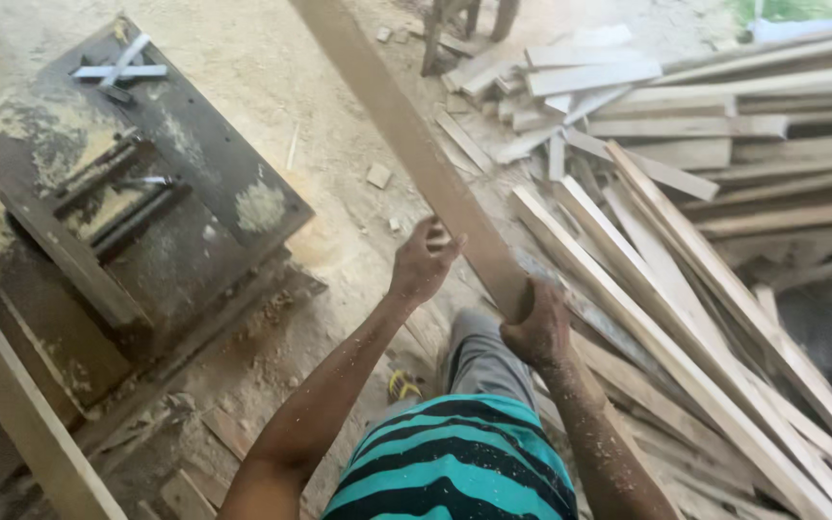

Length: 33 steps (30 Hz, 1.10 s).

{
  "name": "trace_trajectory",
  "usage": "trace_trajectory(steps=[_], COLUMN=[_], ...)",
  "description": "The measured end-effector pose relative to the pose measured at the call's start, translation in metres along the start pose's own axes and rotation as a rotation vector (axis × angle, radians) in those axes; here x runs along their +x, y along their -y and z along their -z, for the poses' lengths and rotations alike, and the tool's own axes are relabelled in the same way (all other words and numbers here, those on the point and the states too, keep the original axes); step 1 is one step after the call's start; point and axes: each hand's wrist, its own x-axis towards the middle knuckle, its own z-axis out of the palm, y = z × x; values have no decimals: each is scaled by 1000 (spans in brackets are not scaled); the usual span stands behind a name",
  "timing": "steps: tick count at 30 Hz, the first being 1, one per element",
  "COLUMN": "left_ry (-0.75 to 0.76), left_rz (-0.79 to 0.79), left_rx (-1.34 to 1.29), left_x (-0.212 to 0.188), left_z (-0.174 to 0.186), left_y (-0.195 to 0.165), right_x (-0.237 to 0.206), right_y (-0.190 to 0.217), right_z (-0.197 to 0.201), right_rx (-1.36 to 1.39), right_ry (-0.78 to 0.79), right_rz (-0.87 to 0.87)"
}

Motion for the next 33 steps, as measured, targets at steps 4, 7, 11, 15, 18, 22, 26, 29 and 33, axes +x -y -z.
trace_trajectory(steps=[4,7,11,15,18,22,26,29,33], left_ry=[-306,-169,-39,236,211,16,62,42,64], left_rz=[-660,-509,-617,-359,-387,-647,-615,-717,-743], left_rx=[448,604,1011,1060,1023,915,835,812,861], left_x=[87,170,309,432,506,622,751,856,993], left_z=[38,55,95,126,151,190,234,292,378], left_y=[-9,-15,-45,-88,-99,-81,-46,-25,-30], right_x=[98,185,316,432,513,621,730,824,941], right_y=[12,12,6,17,34,59,86,123,195], right_z=[-28,-61,-96,-112,-119,-155,-210,-264,-338], right_rx=[56,-39,80,86,-3,37,-19,-72,-71], right_ry=[144,187,180,163,194,155,123,133,131], right_rz=[-143,-153,-97,-57,-90,-98,-83,-109,-222])
